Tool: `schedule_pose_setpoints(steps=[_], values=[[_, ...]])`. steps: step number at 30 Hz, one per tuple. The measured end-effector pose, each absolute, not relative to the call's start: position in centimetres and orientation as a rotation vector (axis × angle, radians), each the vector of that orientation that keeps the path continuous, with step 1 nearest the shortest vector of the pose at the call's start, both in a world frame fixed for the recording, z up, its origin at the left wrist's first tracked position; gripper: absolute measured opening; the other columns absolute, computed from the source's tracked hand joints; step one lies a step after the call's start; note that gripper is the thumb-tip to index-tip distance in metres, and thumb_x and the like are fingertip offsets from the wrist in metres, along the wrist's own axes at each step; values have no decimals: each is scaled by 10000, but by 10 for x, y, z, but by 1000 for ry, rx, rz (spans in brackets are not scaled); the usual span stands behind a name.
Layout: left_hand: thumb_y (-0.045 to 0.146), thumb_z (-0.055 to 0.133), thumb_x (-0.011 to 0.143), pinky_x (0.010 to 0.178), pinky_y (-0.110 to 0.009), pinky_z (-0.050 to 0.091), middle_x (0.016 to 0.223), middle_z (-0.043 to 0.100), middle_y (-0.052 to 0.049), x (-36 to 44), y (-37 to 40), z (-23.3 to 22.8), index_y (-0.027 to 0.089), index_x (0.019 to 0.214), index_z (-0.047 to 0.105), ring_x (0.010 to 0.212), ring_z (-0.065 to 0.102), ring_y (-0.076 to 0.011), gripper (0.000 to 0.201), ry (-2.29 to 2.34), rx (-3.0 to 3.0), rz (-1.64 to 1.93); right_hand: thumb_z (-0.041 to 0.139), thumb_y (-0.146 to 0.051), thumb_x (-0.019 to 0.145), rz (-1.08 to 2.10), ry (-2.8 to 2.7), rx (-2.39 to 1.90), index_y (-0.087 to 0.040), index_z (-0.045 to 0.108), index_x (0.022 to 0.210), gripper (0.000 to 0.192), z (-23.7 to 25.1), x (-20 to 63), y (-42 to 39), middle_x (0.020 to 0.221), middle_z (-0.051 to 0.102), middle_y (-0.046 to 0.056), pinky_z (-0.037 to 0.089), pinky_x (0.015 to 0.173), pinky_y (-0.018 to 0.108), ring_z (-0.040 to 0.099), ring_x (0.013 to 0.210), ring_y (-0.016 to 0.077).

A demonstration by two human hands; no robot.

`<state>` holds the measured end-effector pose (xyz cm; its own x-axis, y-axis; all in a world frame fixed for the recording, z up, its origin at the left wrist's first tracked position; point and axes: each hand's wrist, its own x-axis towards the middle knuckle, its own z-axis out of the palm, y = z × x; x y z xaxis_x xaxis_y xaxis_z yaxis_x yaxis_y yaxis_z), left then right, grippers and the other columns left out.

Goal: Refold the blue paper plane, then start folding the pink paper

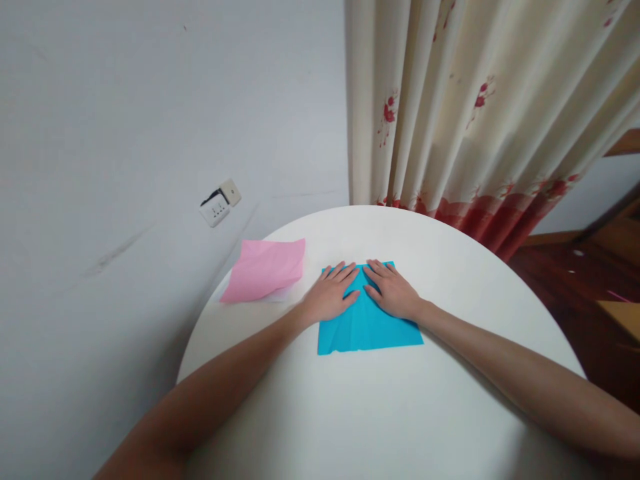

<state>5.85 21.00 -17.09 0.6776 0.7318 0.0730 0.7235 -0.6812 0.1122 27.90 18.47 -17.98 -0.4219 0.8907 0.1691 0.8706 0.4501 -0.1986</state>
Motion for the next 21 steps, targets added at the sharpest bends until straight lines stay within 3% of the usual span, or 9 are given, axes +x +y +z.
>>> schedule_pose_setpoints(steps=[16, 21], values=[[571, 273, 1018, 1228, -524, 152, 1646, 194, -30, 58, 211, -172, 254, 1581, 217, 1527, 143, -277, 648, 1209, 2817, 157, 313, -509, 1036, 103, -2537, -1473, -119, 330, 1551, 646, -178, 283, 180, 1627, 225, 152, 197, 1212, 526, 199, 1510, 292], [590, 264, 1017, 1231, -534, 114, 1650, 168, -45, 58, 209, -171, 227, 1592, 161, 1532, 114, -279, 688, 1162, 2846, 130, 303, -428, 1040, 84, -2614, -1340, -49, 288, 1554, 640, -176, 278, 177, 1619, 232, 168, 174, 1228, 513, 173, 1517, 276]])
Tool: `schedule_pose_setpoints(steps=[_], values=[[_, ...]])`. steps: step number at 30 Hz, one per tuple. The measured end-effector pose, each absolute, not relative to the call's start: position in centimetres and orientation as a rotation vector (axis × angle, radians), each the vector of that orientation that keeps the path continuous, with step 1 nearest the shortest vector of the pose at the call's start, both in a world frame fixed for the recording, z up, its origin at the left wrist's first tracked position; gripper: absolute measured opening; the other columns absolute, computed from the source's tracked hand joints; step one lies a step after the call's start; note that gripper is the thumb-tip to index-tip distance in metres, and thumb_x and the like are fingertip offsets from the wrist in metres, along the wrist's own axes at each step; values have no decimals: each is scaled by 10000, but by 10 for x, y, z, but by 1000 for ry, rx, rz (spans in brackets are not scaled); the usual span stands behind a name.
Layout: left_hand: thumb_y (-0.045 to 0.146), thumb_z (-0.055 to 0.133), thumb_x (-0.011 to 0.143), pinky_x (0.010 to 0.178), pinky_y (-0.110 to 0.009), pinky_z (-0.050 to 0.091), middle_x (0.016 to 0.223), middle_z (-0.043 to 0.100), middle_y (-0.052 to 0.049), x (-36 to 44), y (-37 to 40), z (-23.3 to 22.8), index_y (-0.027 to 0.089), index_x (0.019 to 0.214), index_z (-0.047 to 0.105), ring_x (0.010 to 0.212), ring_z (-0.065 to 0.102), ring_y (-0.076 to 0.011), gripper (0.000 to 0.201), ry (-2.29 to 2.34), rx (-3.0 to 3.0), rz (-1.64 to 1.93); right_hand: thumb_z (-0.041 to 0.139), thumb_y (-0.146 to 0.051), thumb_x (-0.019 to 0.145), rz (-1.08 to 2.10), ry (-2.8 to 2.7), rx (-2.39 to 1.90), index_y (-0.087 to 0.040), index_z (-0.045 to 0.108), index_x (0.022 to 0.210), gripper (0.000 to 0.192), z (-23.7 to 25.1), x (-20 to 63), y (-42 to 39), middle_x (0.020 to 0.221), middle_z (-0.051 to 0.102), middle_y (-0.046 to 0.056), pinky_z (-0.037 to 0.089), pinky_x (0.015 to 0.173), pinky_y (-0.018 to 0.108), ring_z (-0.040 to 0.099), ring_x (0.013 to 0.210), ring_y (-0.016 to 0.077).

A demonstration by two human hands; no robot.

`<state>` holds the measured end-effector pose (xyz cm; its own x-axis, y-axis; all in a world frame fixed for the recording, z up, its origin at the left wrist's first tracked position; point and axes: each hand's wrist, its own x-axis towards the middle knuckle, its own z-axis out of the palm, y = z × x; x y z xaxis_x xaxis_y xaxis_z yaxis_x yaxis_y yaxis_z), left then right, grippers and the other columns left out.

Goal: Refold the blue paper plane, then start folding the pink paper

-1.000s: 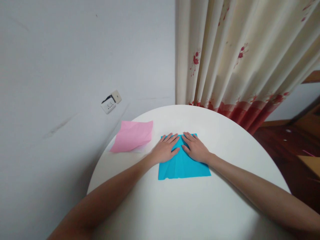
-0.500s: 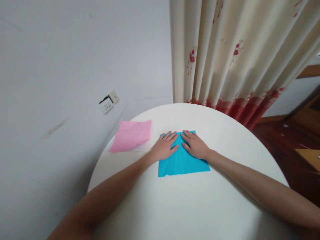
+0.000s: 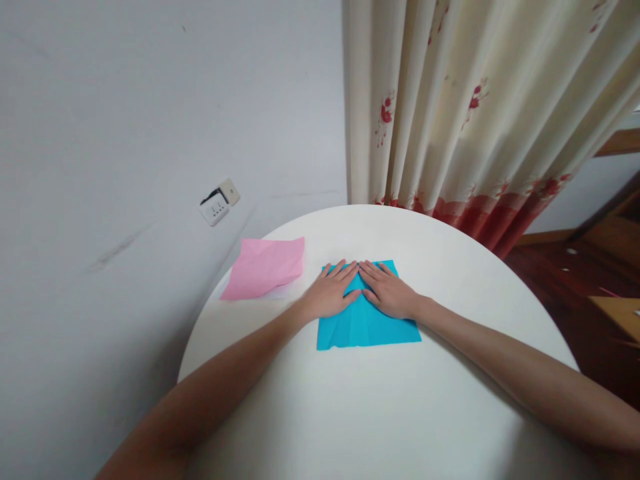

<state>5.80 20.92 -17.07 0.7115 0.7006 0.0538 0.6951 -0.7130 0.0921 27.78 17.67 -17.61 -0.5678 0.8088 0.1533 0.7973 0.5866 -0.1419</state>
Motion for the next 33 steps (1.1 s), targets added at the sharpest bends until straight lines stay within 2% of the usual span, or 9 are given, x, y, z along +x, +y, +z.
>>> schedule_pose_setpoints(steps=[8, 12, 20, 30, 33], values=[[591, 267, 1017, 1230, -533, 112, 1651, 156, -43, 59, 208, -169, 232, 1592, 158, 1533, 107, -278, 687, 1171, 2829, 106, 242, -432, 1043, 135, -2612, -1390, -64, 250, 1570, 643, -175, 277, 176, 1624, 227, 144, 187, 1231, 497, 193, 1513, 259], [609, 252, 1014, 1227, -542, 112, 1653, 156, -24, 58, 208, -169, 282, 1594, 143, 1534, 102, -274, 675, 1154, 2834, 121, 250, -441, 1036, 83, -2517, -1544, -61, 293, 1557, 646, -179, 277, 179, 1621, 236, 153, 207, 1224, 495, 204, 1511, 270], [636, 247, 1007, 1212, -605, 104, 1654, 143, 37, 56, 207, -164, 412, 1562, 207, 1533, 94, -301, 599, 1073, 2862, 83, 287, -418, 1036, 54, -2333, -1785, -53, 331, 1537, 621, -183, 281, 184, 1615, 266, 167, 221, 1210, 478, 236, 1499, 299], [628, 241, 1013, 1222, -573, 126, 1645, 191, 13, 57, 206, -162, 352, 1578, 187, 1531, 125, -279, 631, 1105, 2836, 104, 324, -375, 1025, 59, -2241, -1828, -74, 382, 1505, 570, -182, 285, 187, 1595, 318, 174, 253, 1187, 491, 272, 1483, 310], [634, 216, 1012, 1222, -573, 128, 1645, 190, 20, 57, 206, -162, 352, 1576, 202, 1531, 126, -275, 630, 1099, 2822, 117, 347, -382, 1018, 41, -2226, -1801, -94, 459, 1460, 539, -181, 286, 188, 1571, 366, 174, 273, 1177, 484, 314, 1463, 317]])
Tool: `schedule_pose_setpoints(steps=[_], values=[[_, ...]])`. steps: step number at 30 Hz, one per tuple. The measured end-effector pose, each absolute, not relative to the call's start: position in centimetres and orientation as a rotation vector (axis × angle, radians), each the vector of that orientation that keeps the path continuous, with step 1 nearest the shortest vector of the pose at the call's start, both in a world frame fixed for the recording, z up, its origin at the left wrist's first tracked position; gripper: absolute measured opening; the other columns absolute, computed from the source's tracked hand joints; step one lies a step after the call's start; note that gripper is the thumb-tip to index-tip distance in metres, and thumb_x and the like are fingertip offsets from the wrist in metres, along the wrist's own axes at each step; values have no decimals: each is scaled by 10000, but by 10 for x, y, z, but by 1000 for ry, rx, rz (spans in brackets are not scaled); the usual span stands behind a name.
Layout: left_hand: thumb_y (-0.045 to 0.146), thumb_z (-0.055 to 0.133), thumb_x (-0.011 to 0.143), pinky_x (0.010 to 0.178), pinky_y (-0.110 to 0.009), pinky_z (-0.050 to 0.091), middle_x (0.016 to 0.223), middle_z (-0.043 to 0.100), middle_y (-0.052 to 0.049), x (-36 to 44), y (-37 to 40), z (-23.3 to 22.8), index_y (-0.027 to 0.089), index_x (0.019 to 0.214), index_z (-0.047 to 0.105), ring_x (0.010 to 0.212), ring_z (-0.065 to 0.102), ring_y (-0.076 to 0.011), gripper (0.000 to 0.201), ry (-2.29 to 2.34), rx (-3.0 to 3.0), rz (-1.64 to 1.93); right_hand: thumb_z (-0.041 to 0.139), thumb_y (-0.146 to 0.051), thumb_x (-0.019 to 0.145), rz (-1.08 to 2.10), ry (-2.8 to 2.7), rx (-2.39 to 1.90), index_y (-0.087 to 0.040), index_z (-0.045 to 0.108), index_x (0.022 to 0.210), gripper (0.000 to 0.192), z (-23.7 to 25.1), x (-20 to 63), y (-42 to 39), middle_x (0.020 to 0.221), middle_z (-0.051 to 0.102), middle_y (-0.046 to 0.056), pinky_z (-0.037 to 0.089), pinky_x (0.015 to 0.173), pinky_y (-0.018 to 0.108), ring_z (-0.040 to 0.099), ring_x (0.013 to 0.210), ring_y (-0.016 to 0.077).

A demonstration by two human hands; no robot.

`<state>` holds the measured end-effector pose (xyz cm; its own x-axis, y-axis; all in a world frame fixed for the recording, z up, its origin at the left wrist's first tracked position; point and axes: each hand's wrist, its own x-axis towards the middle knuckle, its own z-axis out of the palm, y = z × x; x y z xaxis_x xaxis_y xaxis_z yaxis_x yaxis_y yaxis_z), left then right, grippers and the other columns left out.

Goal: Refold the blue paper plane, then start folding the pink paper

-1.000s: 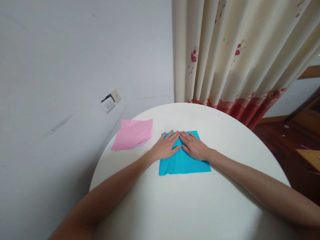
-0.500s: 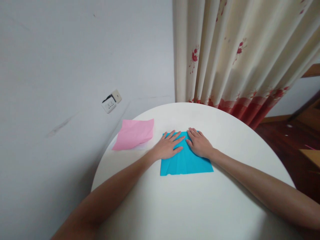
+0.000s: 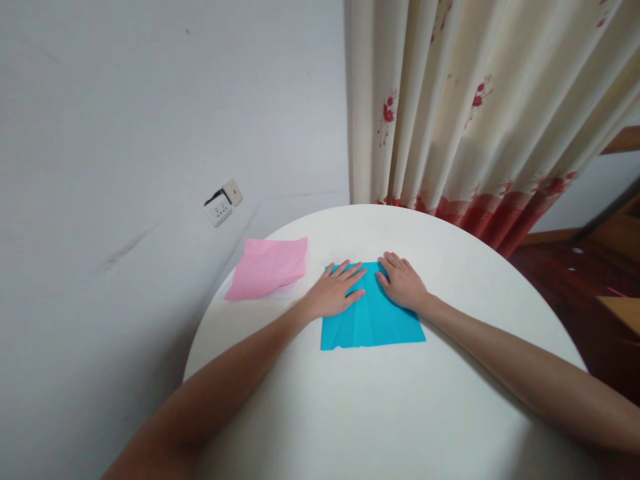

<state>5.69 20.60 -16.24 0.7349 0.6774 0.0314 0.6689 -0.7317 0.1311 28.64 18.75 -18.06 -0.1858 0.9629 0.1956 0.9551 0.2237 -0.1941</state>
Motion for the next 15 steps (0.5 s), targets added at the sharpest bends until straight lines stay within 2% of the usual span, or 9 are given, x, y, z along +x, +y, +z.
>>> schedule_pose_setpoints(steps=[3, 6, 11, 15], values=[[646, 242, 1005, 1223, -572, 116, 1650, 162, 23, 56, 207, -164, 354, 1576, 197, 1533, 111, -278, 643, 1101, 2818, 111, 343, -360, 1016, 38, -2162, -1750, -147, 611, 1312, 453, -174, 291, 189, 1458, 527, 139, 351, 1127, 409, 461, 1362, 282], [655, 273, 997, 1226, -565, 107, 1656, 135, 19, 56, 208, -165, 353, 1575, 198, 1534, 96, -283, 656, 1106, 2828, 113, 324, -369, 1013, 66, -2026, -1790, -185, 676, 1191, 435, -165, 300, 192, 1276, 663, 107, 447, 1001, 362, 595, 1185, 259], [662, 267, 994, 1225, -563, 108, 1657, 133, 27, 55, 208, -165, 374, 1570, 202, 1534, 95, -285, 648, 1104, 2823, 112, 362, -507, 995, 189, -1866, -1954, -172, 621, 1272, 506, -153, 312, 193, 1093, 725, 134, 485, 835, 372, 671, 977, 289], [654, 258, 999, 1228, -564, 100, 1655, 137, 31, 56, 209, -164, 375, 1571, 200, 1535, 93, -284, 639, 1103, 2812, 105, 439, -504, 970, 370, -1789, -1877, -186, 574, 1319, 491, -151, 317, 193, 906, 740, 92, 473, 726, 327, 674, 825, 256]])
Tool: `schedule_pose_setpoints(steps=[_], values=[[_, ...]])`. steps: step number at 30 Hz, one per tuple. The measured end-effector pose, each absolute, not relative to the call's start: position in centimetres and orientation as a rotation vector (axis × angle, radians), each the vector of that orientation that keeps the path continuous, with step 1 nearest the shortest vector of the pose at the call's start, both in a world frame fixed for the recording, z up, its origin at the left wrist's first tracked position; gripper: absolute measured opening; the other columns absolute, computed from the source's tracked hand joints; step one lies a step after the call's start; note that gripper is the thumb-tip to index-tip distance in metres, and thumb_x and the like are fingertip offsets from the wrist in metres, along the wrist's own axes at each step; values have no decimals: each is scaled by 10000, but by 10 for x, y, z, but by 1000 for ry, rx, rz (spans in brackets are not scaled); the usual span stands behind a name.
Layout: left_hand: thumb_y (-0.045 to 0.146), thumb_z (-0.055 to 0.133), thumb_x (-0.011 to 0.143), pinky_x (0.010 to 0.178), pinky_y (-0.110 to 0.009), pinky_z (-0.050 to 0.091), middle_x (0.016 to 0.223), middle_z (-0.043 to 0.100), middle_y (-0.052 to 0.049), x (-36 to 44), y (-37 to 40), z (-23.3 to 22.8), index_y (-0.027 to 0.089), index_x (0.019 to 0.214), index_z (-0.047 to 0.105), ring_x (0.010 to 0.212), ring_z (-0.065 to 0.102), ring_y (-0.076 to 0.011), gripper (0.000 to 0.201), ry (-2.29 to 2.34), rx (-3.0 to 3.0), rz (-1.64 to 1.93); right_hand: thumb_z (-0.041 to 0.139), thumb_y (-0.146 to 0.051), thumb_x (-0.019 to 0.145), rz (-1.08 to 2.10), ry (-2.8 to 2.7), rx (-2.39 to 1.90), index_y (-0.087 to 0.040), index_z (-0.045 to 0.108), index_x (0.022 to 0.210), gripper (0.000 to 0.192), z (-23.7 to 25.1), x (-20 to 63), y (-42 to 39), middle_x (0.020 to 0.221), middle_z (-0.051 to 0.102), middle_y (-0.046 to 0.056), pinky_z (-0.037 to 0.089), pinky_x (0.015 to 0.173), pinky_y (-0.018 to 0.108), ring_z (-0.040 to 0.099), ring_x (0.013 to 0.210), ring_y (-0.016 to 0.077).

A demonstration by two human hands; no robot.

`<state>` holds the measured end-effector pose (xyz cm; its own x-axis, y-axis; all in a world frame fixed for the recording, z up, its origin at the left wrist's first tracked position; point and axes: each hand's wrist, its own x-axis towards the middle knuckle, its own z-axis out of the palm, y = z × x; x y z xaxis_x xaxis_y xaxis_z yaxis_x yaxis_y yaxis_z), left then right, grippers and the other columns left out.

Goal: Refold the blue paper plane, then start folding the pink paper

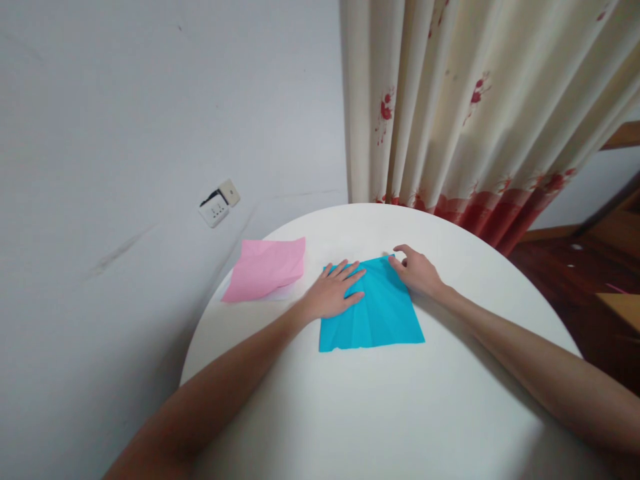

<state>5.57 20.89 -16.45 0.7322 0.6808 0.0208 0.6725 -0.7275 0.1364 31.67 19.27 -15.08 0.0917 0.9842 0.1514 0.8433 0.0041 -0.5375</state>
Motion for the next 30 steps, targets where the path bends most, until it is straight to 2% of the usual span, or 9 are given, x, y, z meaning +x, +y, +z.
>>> schedule_pose_setpoints(steps=[3, 8, 10, 14, 17, 22, 26, 30], values=[[642, 269, 1003, 1225, -574, 106, 1654, 150, 26, 56, 209, -164, 372, 1570, 209, 1533, 101, -291, 630, 1105, 2802, 113, 506, -468, 942, 573, -1783, -1641, -172, 535, 1362, 514, -154, 319, 194, 733, 689, 36, 440, 622, 277, 621, 662, 194], [589, 338, 1014, 1217, -600, 123, 1644, 208, -7, 56, 207, -163, 333, 1566, 248, 1524, 144, -310, 615, 1078, 2761, 204, 603, -346, 850, 934, -1719, -1346, -152, 480, 1403, 599, -157, 321, 196, 544, 516, -64, 306, 445, 227, 417, 456, 116], [528, 368, 1026, 1226, -550, 177, 1626, 270, -36, 56, 206, -164, 286, 1551, 305, 1508, 213, -287, 582, 1080, 2708, 335, 600, -284, 814, 1015, -1679, -1249, -164, 480, 1400, 610, -154, 321, 196, 528, 480, -82, 264, 421, 219, 378, 438, 105], [374, 464, 1009, 1190, -404, 327, 1518, 453, -80, 57, 207, -165, 206, 1391, 538, 1401, 413, -236, 424, 1124, 2623, 672, 625, -241, 755, 1054, -1577, -1175, -158, 512, 1374, 635, -143, 325, 195, 510, 434, -98, 249, 426, 217, 353, 450, 99], [358, 598, 938, 1131, -431, 394, 1408, 558, -61, 57, 207, -168, 246, 1275, 633, 1300, 509, -261, 357, 1146, 2663, 672, 647, -242, 727, 1059, -1485, -1139, -136, 544, 1344, 635, -135, 330, 194, 491, 394, -108, 239, 440, 228, 321, 454, 96], [423, 654, 904, 1085, -478, 406, 1397, 571, -43, 57, 206, -170, 292, 1299, 621, 1291, 503, -286, 418, 1115, 2694, 613, 652, -263, 741, 1138, -1314, -994, -148, 537, 1339, 620, -134, 324, 190, 557, 465, -86, 271, 494, 245, 379, 511, 108], [364, 541, 971, 1091, -451, 393, 1336, 629, -43, 59, 209, -170, 263, 1248, 660, 1244, 541, -262, 318, 1057, 2545, 704, 623, -291, 784, 1267, -1281, -850, -177, 558, 1281, 513, -138, 308, 184, 669, 579, -36, 392, 633, 279, 509, 648, 147], [333, 396, 1020, 1046, -393, 443, 1220, 694, -73, 61, 218, -168, 190, 1183, 676, 1149, 616, -233, 354, 1078, 2129, 877, 600, -239, 763, 1343, -1281, -672, -211, 589, 1187, 424, -140, 292, 179, 796, 665, 11, 443, 831, 348, 589, 811, 191]])
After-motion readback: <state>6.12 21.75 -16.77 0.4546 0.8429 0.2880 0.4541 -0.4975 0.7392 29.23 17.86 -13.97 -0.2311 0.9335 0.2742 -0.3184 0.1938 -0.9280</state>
